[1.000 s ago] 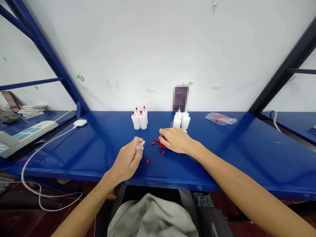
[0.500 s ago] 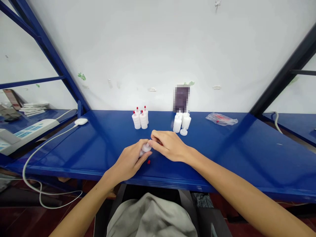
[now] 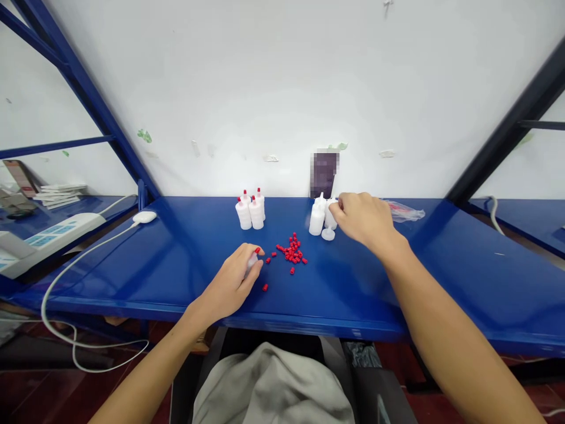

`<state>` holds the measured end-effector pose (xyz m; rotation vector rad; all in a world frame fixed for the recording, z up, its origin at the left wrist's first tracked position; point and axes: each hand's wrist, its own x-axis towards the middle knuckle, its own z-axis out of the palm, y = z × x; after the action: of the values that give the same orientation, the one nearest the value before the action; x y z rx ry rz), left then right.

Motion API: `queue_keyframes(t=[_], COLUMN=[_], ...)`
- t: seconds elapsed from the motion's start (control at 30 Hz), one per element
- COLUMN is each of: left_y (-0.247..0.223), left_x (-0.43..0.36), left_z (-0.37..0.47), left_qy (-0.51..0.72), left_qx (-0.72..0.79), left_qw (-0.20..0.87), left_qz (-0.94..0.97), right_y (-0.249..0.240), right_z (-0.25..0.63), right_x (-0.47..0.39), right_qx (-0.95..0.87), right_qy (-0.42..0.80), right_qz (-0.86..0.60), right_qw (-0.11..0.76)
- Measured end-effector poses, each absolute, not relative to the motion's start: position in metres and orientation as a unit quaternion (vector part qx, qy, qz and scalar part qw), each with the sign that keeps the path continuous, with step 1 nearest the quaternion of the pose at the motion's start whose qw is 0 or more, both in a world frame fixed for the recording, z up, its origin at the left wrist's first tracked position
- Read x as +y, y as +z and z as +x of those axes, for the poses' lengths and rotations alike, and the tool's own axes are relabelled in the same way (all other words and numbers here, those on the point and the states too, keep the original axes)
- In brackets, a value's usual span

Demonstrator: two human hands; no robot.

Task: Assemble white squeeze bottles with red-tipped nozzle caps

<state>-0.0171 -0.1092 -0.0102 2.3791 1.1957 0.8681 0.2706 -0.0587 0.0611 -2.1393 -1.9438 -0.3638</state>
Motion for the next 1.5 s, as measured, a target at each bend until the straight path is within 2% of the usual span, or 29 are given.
queue_keyframes(t=[0.17,0.27,0.33,0.5,0.57,0.63,0.77,0.87,1.03,1.1,1.2,1.37,1.5], left_y=[-0.011,-0.008,-0.007,-0.006,-0.007,-0.008,-0.010,-0.013,-0.017,-0.018,-0.018,-0.019,-0.020], left_x=[-0.108,-0.110,-0.111,-0.112,-0.113,-0.113,-0.111,-0.111,-0.113,-0.113,-0.112,-0.109,-0.110], left_z=[-0.018,-0.019,-0.019,-0.019,-0.018,-0.017,-0.017,-0.017,-0.016,-0.016,-0.017,-0.017,-0.016], left_qy=[0.299,0.323,0.347,0.377,0.362,0.342,0.316,0.301,0.292,0.310,0.324,0.312,0.311], left_qx=[0.414,0.428,0.432,0.423,0.420,0.414,0.398,0.376,0.353,0.375,0.394,0.380,0.341], left_qw=[0.156,0.152,0.162,0.163,0.154,0.154,0.149,0.139,0.040,0.014,0.050,0.084,0.038], left_qz=[0.845,0.830,0.816,0.807,0.818,0.829,0.848,0.865,0.888,0.873,0.859,0.867,0.887], right_y=[0.043,0.035,0.037,0.047,0.045,0.039,0.023,0.013,0.009,0.009,0.010,0.009,0.009], right_z=[0.273,0.271,0.269,0.247,0.231,0.215,0.188,0.177,0.175,0.179,0.182,0.177,0.173], right_x=[-0.049,-0.046,-0.048,-0.064,-0.074,-0.083,-0.094,-0.095,-0.094,-0.092,-0.090,-0.093,-0.095], right_qx=[-0.686,-0.702,-0.699,-0.677,-0.704,-0.784,-0.916,-0.931,-0.900,-0.887,-0.894,-0.929,-0.914], right_qy=[-0.062,-0.049,-0.074,-0.140,-0.129,-0.075,0.065,0.088,0.179,0.186,0.163,0.061,0.127], right_qz=[-0.725,-0.710,-0.711,-0.701,-0.655,-0.547,-0.330,-0.289,-0.292,-0.312,-0.324,-0.277,-0.267], right_qw=[0.013,-0.020,0.005,0.172,0.243,0.284,0.220,0.205,0.270,0.285,0.262,0.238,0.279])
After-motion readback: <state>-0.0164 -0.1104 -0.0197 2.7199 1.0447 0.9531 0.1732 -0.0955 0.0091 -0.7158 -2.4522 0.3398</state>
